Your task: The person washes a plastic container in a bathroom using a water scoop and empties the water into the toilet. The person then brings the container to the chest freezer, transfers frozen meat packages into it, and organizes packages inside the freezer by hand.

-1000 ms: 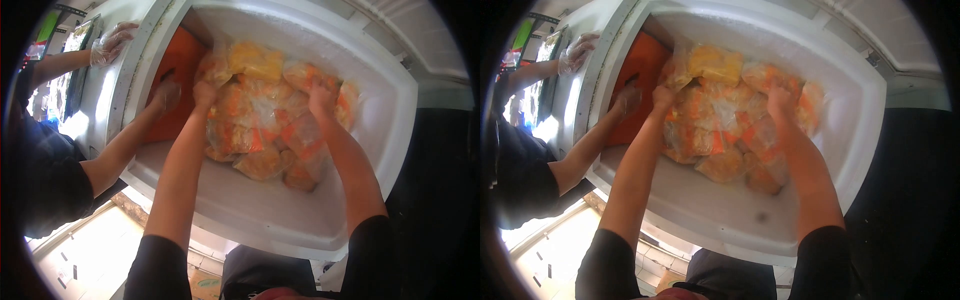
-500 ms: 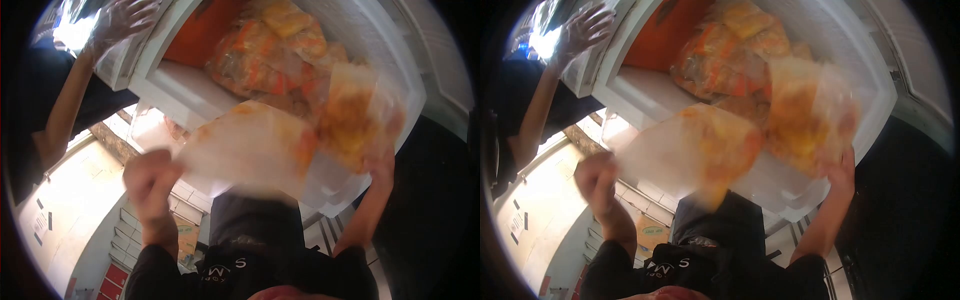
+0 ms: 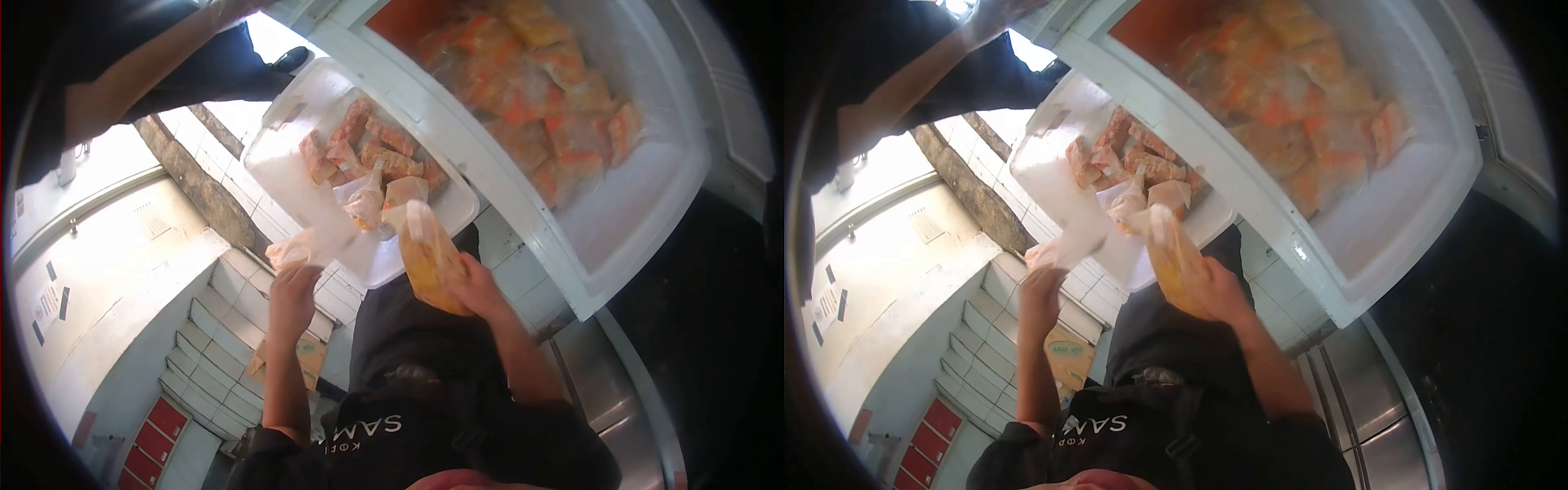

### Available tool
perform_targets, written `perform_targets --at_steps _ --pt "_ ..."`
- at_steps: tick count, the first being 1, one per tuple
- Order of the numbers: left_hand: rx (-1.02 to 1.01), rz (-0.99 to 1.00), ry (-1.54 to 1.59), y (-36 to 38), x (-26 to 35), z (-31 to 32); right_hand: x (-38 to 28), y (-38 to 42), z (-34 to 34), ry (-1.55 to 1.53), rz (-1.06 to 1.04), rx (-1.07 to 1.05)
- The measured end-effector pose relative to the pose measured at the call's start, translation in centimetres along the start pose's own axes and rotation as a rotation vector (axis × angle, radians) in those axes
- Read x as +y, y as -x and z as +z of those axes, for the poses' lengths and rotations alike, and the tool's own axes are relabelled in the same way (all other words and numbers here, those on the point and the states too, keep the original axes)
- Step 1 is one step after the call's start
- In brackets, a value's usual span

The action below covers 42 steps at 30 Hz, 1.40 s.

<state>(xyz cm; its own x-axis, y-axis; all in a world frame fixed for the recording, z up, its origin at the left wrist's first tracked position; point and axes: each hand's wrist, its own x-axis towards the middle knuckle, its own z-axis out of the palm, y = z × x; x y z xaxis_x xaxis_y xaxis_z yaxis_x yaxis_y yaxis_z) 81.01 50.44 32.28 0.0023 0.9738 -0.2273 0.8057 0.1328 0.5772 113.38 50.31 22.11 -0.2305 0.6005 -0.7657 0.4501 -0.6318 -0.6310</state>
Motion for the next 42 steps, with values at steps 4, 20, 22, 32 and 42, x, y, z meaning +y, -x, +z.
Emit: perform_targets --at_steps 4,20,22,32,42 --pt "-0.137 -0.199 -0.065 2.6 -11.0 8.0 8.8 -8.4 10.4 0.064 0.2 0.139" --pt "0.28 0.208 0.252 -22.2 12.4 9.9 -6.6 -11.5 -24.2 -0.684 -0.2 0.312" --pt "0.11 0.332 0.183 -29.1 16.8 13.2 1.8 -21.2 -32.6 -0.393 -0.342 0.516" --pt "-0.262 -0.343 0.169 -57.0 4.6 36.6 1.5 -40.5 -45.0 0.243 -0.237 0.759" --pt "-0.578 -0.602 0.328 -57.6 10.5 32.2 -1.1 -40.6 -46.4 -0.029 0.043 0.243"
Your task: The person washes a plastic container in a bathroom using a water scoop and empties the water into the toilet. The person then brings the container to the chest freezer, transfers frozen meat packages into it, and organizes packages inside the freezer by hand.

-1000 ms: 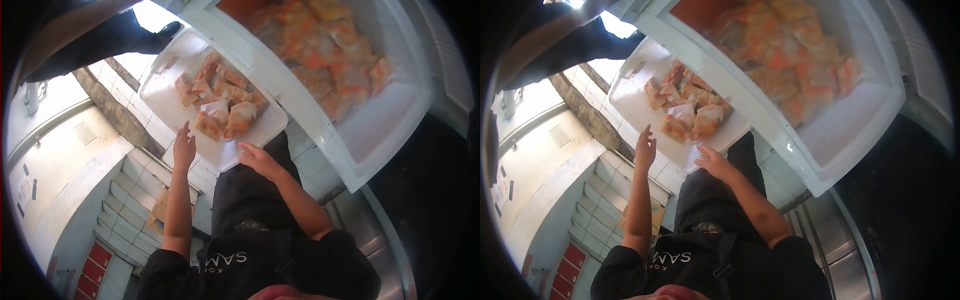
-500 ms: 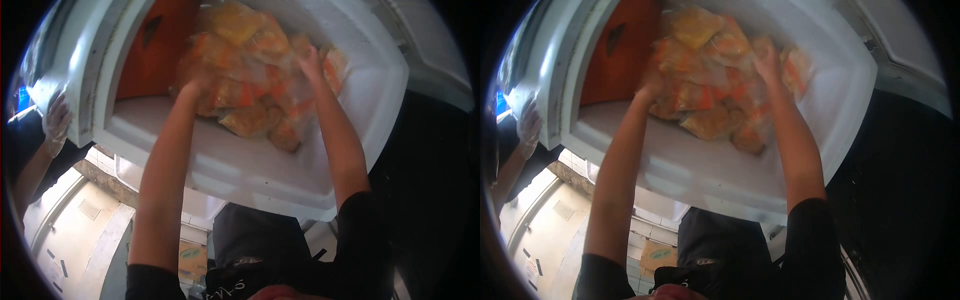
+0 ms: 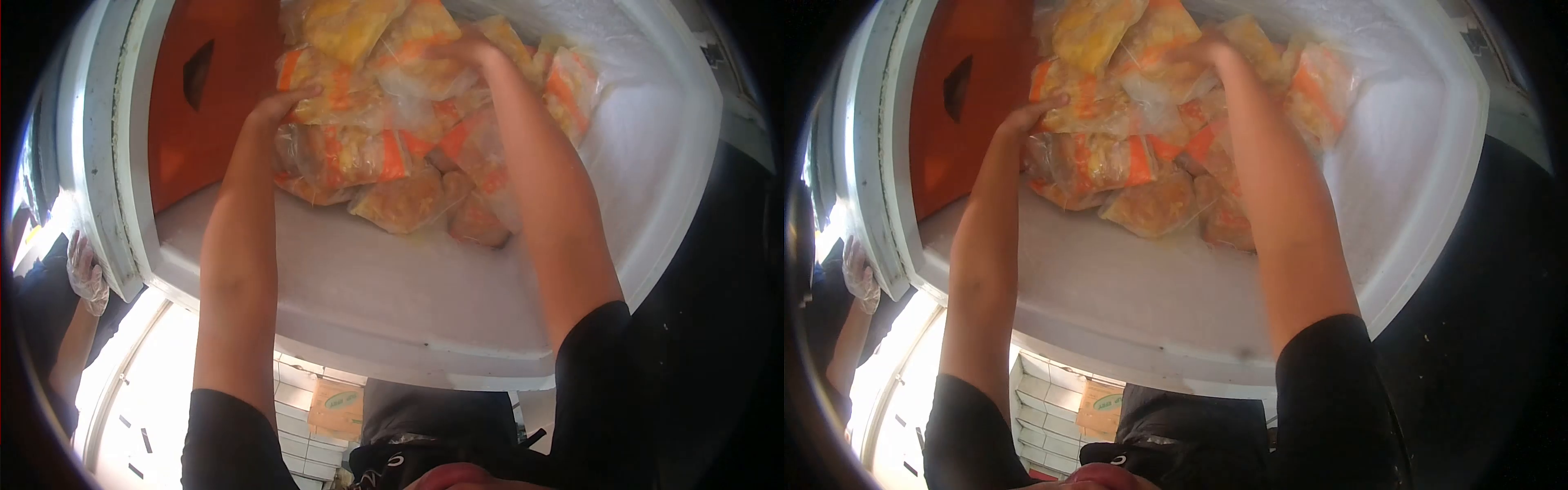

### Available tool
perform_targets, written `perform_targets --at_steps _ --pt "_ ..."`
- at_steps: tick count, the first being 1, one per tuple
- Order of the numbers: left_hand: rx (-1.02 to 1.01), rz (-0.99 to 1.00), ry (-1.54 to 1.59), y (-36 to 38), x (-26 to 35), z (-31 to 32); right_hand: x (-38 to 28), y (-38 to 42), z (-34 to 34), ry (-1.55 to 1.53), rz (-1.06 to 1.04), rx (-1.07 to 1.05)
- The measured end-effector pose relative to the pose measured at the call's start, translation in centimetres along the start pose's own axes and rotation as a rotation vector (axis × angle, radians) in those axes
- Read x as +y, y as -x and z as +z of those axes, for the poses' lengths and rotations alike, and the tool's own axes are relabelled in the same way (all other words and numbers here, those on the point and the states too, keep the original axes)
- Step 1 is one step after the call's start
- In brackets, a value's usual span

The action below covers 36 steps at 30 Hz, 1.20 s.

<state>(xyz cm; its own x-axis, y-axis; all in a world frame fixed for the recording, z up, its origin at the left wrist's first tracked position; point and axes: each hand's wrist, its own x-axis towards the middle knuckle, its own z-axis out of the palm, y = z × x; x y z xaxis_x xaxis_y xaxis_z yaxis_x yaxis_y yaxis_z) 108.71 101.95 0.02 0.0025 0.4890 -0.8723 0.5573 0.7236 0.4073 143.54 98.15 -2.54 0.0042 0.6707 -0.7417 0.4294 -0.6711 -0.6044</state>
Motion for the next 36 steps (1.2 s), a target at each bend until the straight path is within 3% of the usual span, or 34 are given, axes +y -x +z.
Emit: perform_targets --at_steps 2,4,6,8,10,11,12,14,17,20,22,23,27,30,32,33,36 --pt "0.024 -0.015 0.079 1.3 -0.1 0.4 -1.5 3.6 1.4 -0.12 -0.002 0.145" --pt "-0.124 -0.005 0.259 2.1 -0.5 -0.1 -0.2 3.7 1.9 -0.234 -0.055 0.097" --pt "-0.133 0.059 0.295 4.8 0.2 0.0 1.6 4.3 2.6 -0.348 -0.101 0.047" --pt "-0.148 0.112 0.334 8.6 1.1 0.2 2.5 6.8 3.5 -0.708 -0.099 0.011" --pt "0.052 0.051 0.15 13.8 2.3 -0.5 1.1 12.7 3.8 -0.727 -0.024 0.154" --pt "0.06 0.051 0.164 16.9 2.0 -1.2 0.9 15.4 3.4 -0.74 -0.01 0.16" --pt "0.123 0.209 0.126 20.6 1.2 -1.8 0.9 18.3 3.0 -0.754 0.012 0.162" --pt "0.163 0.413 0.186 27.6 -1.2 -3.5 -1.6 25.5 2.8 -0.664 -0.2 0.156" --pt "0.275 0.443 0.407 37.1 -8.5 -6.0 -2.1 34.6 2.8 -0.586 -0.092 0.141" --pt "0.378 0.417 0.591 44.0 -20.5 -9.0 -1.7 42.3 3.7 -0.438 -0.145 0.148" --pt "0.529 0.416 0.759 48.7 -28.4 -8.9 -3.6 48.1 6.9 -0.543 -0.237 -0.062" --pt "0.611 0.409 0.861 50.6 -31.5 -8.4 -3.8 49.7 8.1 -0.538 -0.241 -0.067" --pt "0.692 0.314 1.013 55.5 -42.7 -8.1 -3.8 54.0 12.9 -0.374 -0.194 -0.331" --pt "0.777 0.212 0.997 58.7 -49.0 -6.8 -2.8 56.5 17.6 -0.176 -0.172 -0.435" --pt "0.888 0.041 0.714 59.5 -52.1 -5.4 -2.1 57.1 21.4 -0.043 -0.136 -0.471" --pt "0.987 -0.041 0.556 59.9 -52.1 -4.4 -1.7 57.6 23.8 -0.063 -0.066 -0.407" --pt "0.912 -0.148 0.389 59.5 -54.9 -2.3 4.4 56.6 30.9 -0.131 -0.027 -0.251"
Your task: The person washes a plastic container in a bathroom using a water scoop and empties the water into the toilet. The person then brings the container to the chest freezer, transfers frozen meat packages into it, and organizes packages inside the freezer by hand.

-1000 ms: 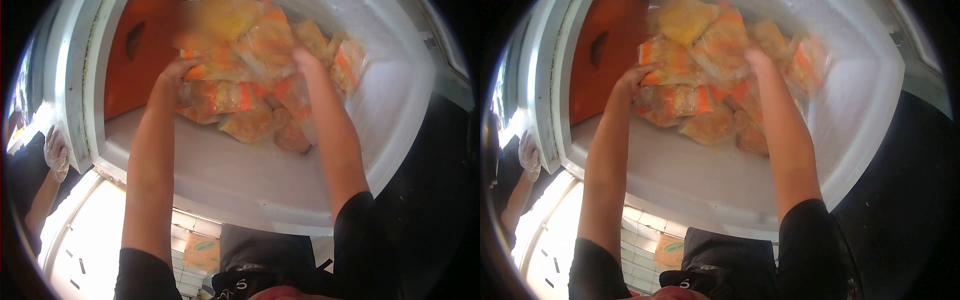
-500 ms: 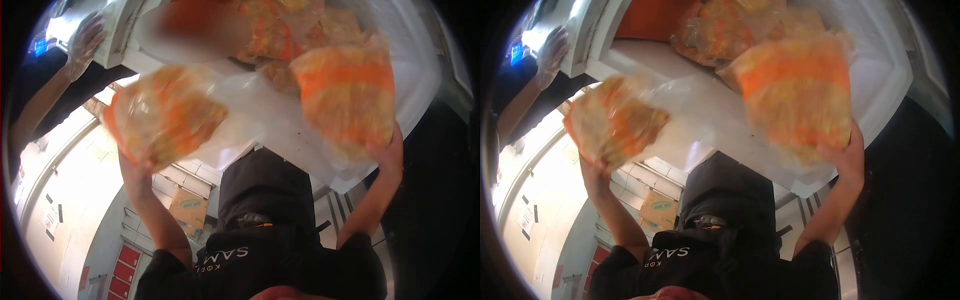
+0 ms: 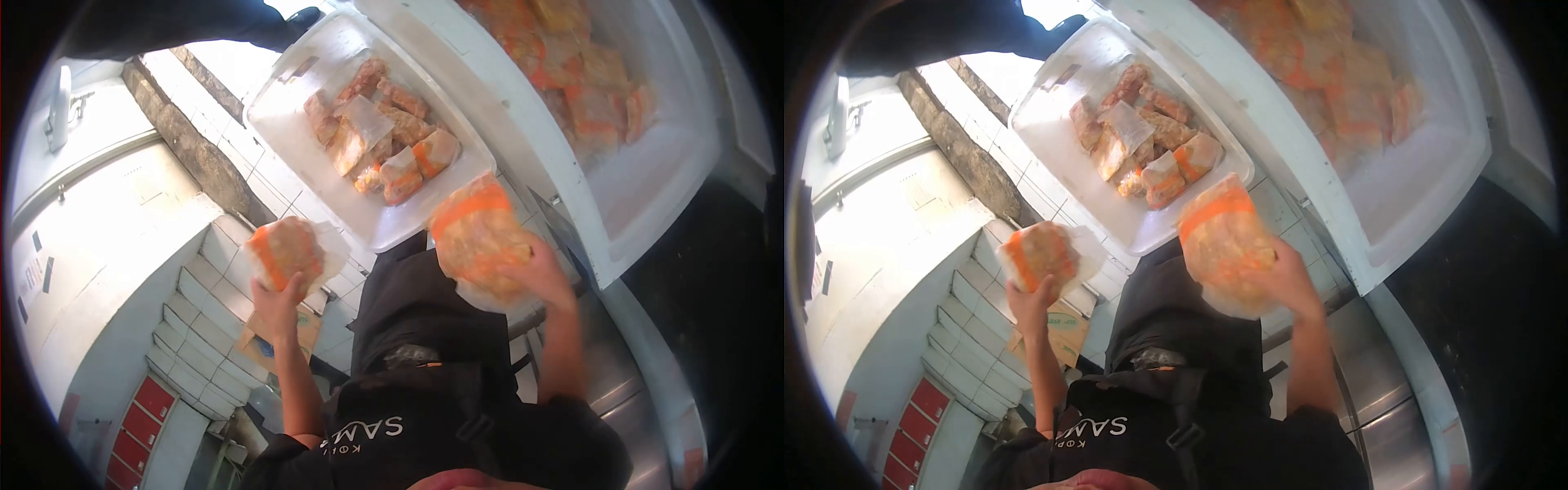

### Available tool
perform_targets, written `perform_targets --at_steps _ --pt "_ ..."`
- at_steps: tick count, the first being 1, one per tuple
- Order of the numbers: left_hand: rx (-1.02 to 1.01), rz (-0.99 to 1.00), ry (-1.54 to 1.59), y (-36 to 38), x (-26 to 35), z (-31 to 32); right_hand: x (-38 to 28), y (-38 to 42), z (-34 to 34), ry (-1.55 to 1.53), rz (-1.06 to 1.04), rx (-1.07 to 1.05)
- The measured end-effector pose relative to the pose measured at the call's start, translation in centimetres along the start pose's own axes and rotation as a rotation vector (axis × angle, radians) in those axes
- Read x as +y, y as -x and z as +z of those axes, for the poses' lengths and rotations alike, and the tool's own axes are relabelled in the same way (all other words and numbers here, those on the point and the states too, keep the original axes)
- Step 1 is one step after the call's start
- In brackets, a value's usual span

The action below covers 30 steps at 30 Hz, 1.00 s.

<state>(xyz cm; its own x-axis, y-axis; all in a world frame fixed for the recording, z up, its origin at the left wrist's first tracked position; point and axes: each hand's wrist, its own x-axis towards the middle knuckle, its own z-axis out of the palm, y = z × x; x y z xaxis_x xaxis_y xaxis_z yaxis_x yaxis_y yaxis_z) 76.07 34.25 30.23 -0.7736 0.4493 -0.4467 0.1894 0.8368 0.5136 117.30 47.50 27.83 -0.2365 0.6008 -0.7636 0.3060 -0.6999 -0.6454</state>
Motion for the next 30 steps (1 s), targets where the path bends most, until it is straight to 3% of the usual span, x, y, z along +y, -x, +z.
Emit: perform_targets --at_steps 1,7,8,10,12,14,15,16,19,21,24,27,28,30 --pt "-0.047 -0.036 0.148 0.0 -1.2 0.6 2.2 -1.2 1.8 -0.025 0.04 0.033" --pt "-0.209 -0.002 0.323 -1.3 -7.7 7.7 13.2 -9.4 9.4 -0.037 0.097 0.188" --pt "-0.213 0.006 0.328 -1.5 -7.7 9.0 12.5 -10.0 10.5 -0.038 0.09 0.196" --pt "-0.191 0.056 0.055 -1.8 -7.4 11.3 10.7 -10.5 12.7 0.138 0.241 0.269" --pt "-0.27 0.048 -0.045 -3.2 -7.6 13.5 14.8 -12.4 14.0 -0.058 0.131 0.057" --pt "-0.359 0.388 -0.136 -4.5 -9.5 15.6 11.5 -10.6 14.1 -0.154 0.118 -0.103" --pt "-0.387 0.421 -0.12 -4.0 -7.2 15.4 8.9 -9.5 13.3 -0.17 0.072 -0.149" --pt "-0.387 0.398 -0.133 -3.2 -3.5 15.3 6.1 -8.3 12.0 -0.185 0.028 -0.204" --pt "-0.376 0.632 -0.086 -2.0 6.0 15.2 -1.9 -5.4 4.3 -0.305 -0.2 -0.32" --pt "-0.34 0.82 -0.049 -0.1 13.9 15.9 -6.7 -3.9 -2.8 -0.46 -0.297 -0.177" --pt "-0.416 0.993 0.095 3.5 24.6 19.8 -6.2 -8.6 -15.5 -0.491 -0.336 0.341" --pt "-0.674 0.998 0.124 6.4 32.4 28.8 -1.8 -16.8 -28.2 -0.349 -0.302 0.853" --pt "-0.77 0.981 0.137 7.3 34.2 33.0 -0.6 -19.5 -32.4 -0.11 -0.297 0.898" --pt "-0.838 1.078 -0.178 8.9 36.5 41.5 -0.1 -23.3 -38.2 0.124 -0.269 0.931"
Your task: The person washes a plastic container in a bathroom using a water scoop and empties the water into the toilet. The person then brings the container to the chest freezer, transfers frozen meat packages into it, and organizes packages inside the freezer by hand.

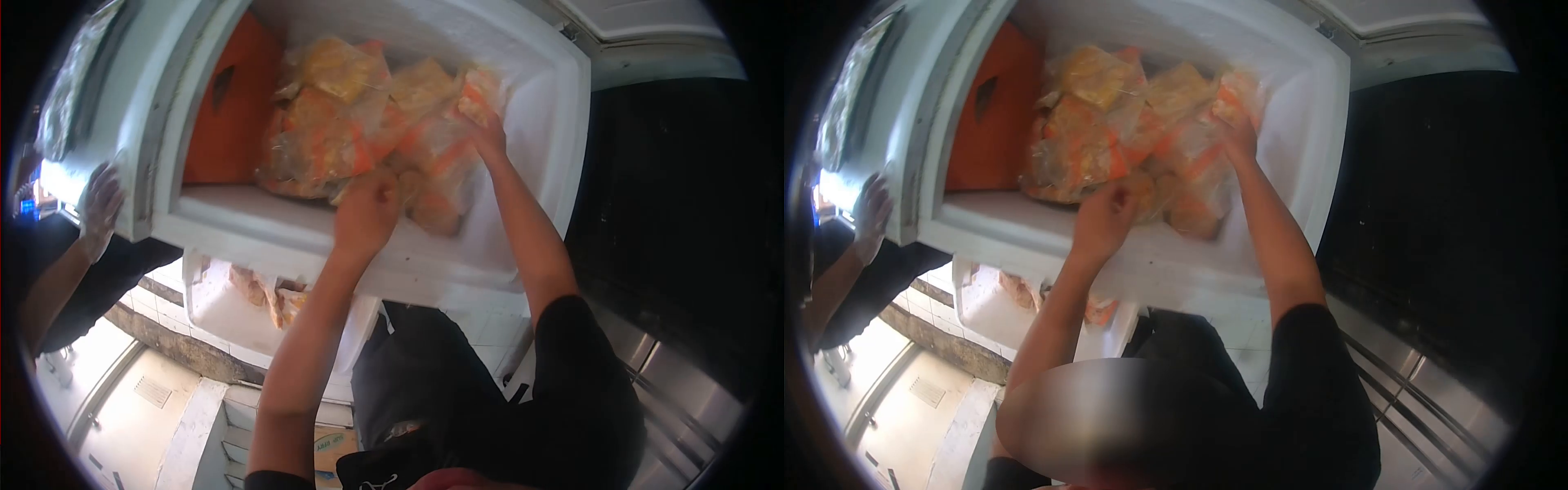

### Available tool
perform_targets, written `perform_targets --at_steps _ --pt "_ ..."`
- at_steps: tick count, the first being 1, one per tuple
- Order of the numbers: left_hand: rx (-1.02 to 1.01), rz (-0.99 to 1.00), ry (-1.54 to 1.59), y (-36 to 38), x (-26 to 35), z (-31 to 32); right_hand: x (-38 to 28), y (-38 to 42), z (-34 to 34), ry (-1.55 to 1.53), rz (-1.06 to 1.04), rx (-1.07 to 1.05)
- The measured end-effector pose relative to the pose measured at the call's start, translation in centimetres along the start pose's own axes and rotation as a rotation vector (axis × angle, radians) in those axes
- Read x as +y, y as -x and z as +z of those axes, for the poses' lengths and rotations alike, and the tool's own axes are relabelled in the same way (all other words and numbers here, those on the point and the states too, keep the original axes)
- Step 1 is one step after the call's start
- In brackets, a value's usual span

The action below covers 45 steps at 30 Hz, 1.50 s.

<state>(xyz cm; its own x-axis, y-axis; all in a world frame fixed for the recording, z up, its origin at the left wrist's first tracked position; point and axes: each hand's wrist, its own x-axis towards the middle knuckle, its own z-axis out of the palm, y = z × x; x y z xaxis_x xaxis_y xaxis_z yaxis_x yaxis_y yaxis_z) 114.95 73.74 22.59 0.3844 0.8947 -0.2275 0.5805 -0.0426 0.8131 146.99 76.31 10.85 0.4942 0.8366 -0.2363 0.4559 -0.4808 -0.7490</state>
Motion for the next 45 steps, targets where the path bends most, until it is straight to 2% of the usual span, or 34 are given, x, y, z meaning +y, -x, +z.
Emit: perform_targets --at_steps 2,3,4,5,6,8,10,12,14,18,21,23,24,26,27,29,31,32,33,35,36,37,39,42,44,45 --pt "-0.271 -0.118 -0.379 -6.0 -0.5 6.3 1.0 -3.8 1.2 0.459 -0.05 0.108" --pt "-0.398 -0.174 -0.472 -8.2 -1.5 9.7 2.6 -5.8 2.4 0.459 -0.042 0.1" --pt "-0.503 -0.251 -0.479 -10.0 -2.7 13.0 4.8 -7.8 3.9 0.577 -0.068 0.143" --pt "-0.561 -0.367 -0.334 -11.1 -4.1 16.5 6.7 -8.9 5.1 0.695 -0.093 0.176" --pt "-0.567 -0.526 -0.061 -11.9 -5.4 19.7 6.4 -9.2 5.3 0.697 -0.087 0.159" --pt "-0.459 -0.875 0.585 -12.3 -6.0 24.3 3.5 -9.9 4.4 0.577 0.16 0.039" --pt "-0.333 -1.037 0.918 -12.4 -5.4 27.2 4.5 -11.4 4.7 0.672 0.097 0.082" --pt "-0.217 -1.095 1.012 -12.7 -5.4 29.4 5.2 -11.2 5.5 0.766 0.04 0.106" --pt "-0.109 -1.109 0.993 -13.2 -5.7 31.1 4.3 -11.0 6.0 0.735 0.139 0.245" --pt "0.054 -1.088 0.902 -13.4 -5.6 33.5 2.6 -11.5 3.9 0.526 0.249 0.113" --pt "0.154 -1.073 1.112 -12.7 -3.9 31.3 4.6 -11.5 1.2 0.576 0.188 0.167" --pt "0.023 -1.091 1.207 -12.6 1.9 21.8 4.2 -11.4 -1.3 0.675 -0.033 0.22" --pt "-0.022 -1.086 1.237 -12.5 3.8 17.9 2.4 -10.7 -2.8 0.668 -0.044 0.234" --pt "-0.125 -1.053 1.286 -11.4 5.0 12.9 -2.4 -7.6 -6.4 0.675 0.257 0.003" --pt "-0.125 -1.033 1.282 -10.2 4.2 11.6 -2.7 -6.4 -7.8 0.585 0.227 -0.027" --pt "-0.18 -0.791 1.344 -7.0 1.7 9.7 -4.5 -2.5 -9.5 0.314 0.153 -0.059" --pt "-0.213 -0.697 1.158 -0.8 7.1 0.2 -9.4 5.0 -11.5 -0.017 0.126 -0.113" --pt "-0.135 -0.633 1.114 2.9 5.5 -1.3 -12.6 9.4 -12.5 -0.168 0.143 -0.166" --pt "-0.144 -0.602 1.006 6.3 6.2 -5.0 -13.7 13.0 -13.0 -0.261 0.077 -0.153" --pt "-0.12 -0.53 1.028 13.3 6.7 -11.6 -14.9 19.9 -14.0 -0.39 0.024 -0.185" --pt "-0.02 -0.622 1.037 16.5 8.2 -14.3 -15.2 23.0 -14.5 -0.427 0.027 -0.225" --pt "-0.013 -0.61 1.005 20.2 6.6 -16.7 -15.7 25.7 -14.5 -0.434 0.027 -0.207" --pt "-0.011 -0.48 0.925 28.0 2.2 -20.5 -16.7 30.5 -14.0 -0.592 0.048 -0.535" --pt "0.044 -0.474 0.935 35.1 0.5 -22.4 -15.4 34.9 -8.9 -0.468 0.009 -0.787" --pt "0.211 -0.639 0.969 37.2 -0.4 -21.1 -15.5 36.9 -3.8 -0.287 -0.044 -0.871" --pt "0.193 -0.733 0.773 37.2 -1.7 -20.2 -14.9 38.2 -0.8 -0.223 -0.04 -0.906"
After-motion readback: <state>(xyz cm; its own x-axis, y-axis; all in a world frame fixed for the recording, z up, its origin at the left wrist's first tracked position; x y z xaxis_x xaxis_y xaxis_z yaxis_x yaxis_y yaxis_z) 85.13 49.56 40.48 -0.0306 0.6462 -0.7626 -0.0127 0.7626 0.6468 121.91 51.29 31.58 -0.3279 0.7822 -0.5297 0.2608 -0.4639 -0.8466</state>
